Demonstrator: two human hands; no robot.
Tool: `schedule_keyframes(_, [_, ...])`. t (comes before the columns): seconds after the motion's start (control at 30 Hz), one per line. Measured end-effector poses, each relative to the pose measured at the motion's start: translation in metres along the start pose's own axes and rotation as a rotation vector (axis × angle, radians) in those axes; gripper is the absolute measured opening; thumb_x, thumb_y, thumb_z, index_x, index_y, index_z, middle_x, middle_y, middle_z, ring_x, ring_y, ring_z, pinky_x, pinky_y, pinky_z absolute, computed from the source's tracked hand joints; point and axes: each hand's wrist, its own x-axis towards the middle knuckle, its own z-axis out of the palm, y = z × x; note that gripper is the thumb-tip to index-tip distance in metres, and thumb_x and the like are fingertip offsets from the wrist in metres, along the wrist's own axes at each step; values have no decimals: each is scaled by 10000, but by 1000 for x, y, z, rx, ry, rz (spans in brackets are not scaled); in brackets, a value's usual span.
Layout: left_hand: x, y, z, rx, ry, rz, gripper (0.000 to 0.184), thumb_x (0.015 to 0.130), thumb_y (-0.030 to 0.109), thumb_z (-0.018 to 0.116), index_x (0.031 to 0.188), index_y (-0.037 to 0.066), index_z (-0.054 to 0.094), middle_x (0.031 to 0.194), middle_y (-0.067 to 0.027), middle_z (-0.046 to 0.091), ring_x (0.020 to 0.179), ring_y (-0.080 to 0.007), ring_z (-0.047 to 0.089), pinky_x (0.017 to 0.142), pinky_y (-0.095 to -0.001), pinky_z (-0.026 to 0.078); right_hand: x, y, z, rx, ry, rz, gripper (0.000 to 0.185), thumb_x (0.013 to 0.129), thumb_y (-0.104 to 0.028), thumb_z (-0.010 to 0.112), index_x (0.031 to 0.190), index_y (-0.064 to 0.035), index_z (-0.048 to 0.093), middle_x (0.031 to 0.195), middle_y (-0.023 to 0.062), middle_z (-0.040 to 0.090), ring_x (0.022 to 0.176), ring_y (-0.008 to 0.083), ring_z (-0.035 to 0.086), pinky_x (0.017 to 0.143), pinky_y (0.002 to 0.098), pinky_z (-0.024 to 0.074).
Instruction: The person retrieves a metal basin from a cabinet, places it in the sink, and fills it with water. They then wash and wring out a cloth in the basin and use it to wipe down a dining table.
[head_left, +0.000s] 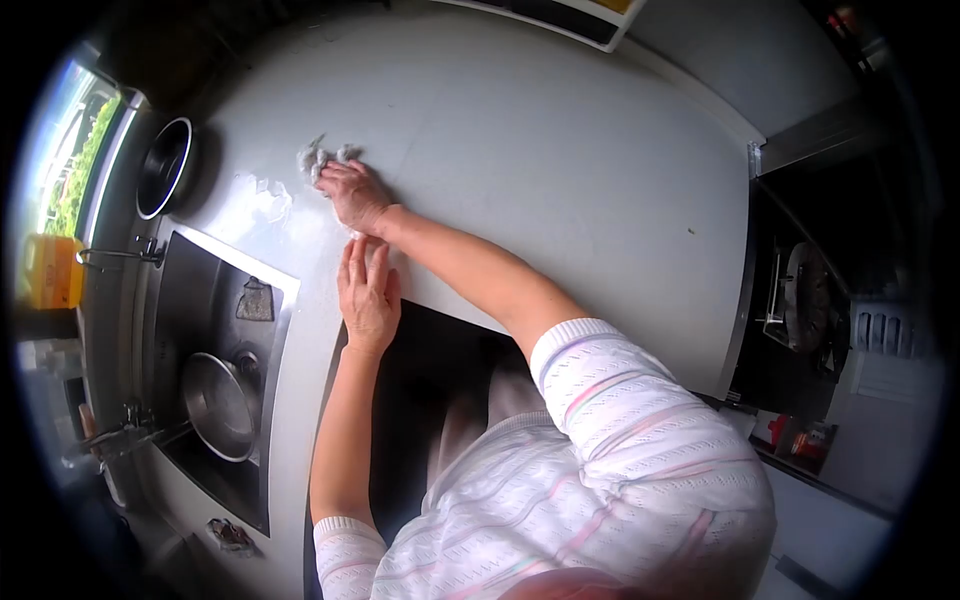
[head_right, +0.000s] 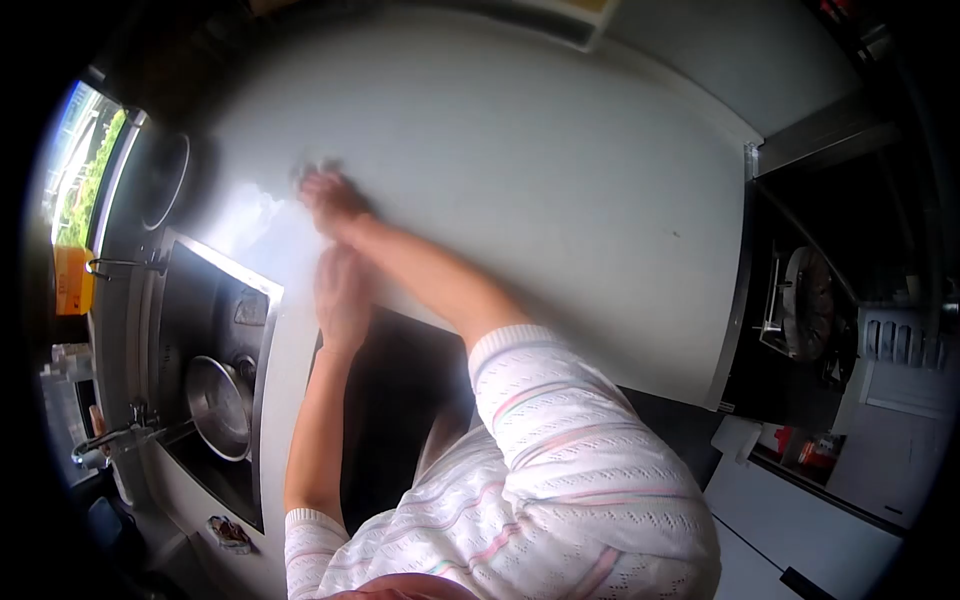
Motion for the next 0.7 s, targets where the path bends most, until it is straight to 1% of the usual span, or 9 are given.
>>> schedule_keyframes(0.07, [-31, -2, -37, -83, -34, -75, 272, 786, 27, 551, 1055, 71, 559, 1153, -162, 520, 1112, -379, 461, 926, -447, 375, 16, -60, 48, 176, -105, -16, 260, 786, -69, 448, 958, -75, 642, 1097, 91, 604, 1120, 213, 513, 990, 388, 328])
schedule_keyframes(0.1, [-56, -13, -55, -36, -24, -110, 254, 779, 19, 556, 1029, 64, 569, 1141, -156, 528, 1098, -374, 470, 918, -444, 382, 21, -92, 62, 249, -189, -18, 245, 781, -71, 456, 923, -76, 655, 1051, 97, 625, 1074, 216, 544, 965, 372, 359])
schedule_keyframes(0.17, [-111, -38, -96, 50, -11, -171, 220, 763, 4, 566, 977, 52, 590, 1116, -143, 545, 1069, -366, 490, 903, -437, 396, 17, -149, 101, 617, -243, 104, 219, 762, -76, 467, 850, -75, 667, 930, 121, 652, 945, 249, 600, 880, 339, 430])
schedule_keyframes(0.27, [-173, -59, -141, 70, 22, -356, 217, 749, -20, 564, 950, 51, 605, 1102, -140, 557, 1043, -341, 511, 886, -411, 413, 1, -200, 153, 773, -261, 208, 236, 740, -71, 453, 840, -72, 666, 850, 143, 656, 843, 276, 627, 793, 344, 481])
schedule_keyframes(0.37, [-224, -95, -153, 91, 38, -366, 232, 754, -20, 558, 969, 54, 601, 1110, -139, 556, 1052, -328, 510, 881, -390, 417, -14, -188, 98, 945, -84, 198, 215, 754, -50, 467, 856, -42, 657, 808, 113, 660, 776, 204, 625, 748, 307, 490])
schedule_keyframes(0.47, [-250, -121, -160, 118, 94, -432, 256, 793, -7, 561, 1036, 62, 596, 1145, -135, 539, 1057, -292, 514, 881, -355, 420, -45, -103, -22, 855, 81, 340, 224, 791, -14, 461, 938, -26, 630, 868, 69, 639, 801, 142, 586, 751, 261, 467])
schedule_keyframes(0.53, [-263, -138, -163, 62, 91, -536, 274, 834, 17, 560, 1101, 74, 585, 1199, -131, 501, 1061, -268, 514, 883, -337, 426, -101, -30, -138, 586, 325, 403, 227, 828, -6, 456, 1004, -13, 600, 923, 66, 624, 841, 130, 572, 774, 244, 450])
schedule_keyframes(0.63, [-263, -142, -161, 180, 74, -532, 256, 887, 108, 535, 1130, 31, 559, 1212, -145, 483, 1108, -278, 470, 926, -345, 401, -229, 51, -301, 100, 706, 576, 243, 884, 7, 450, 1103, 8, 555, 1006, 62, 601, 901, 113, 550, 808, 219, 425])
schedule_keyframes(0.7, [-263, -141, -157, 182, 33, -567, 281, 920, 150, 487, 1161, 11, 529, 1192, -151, 499, 1110, -279, 460, 937, -356, 377, -321, 90, -371, -176, 884, 758, 272, 851, 24, 461, 1105, 11, 555, 1051, 94, 599, 964, 158, 560, 861, 245, 419])
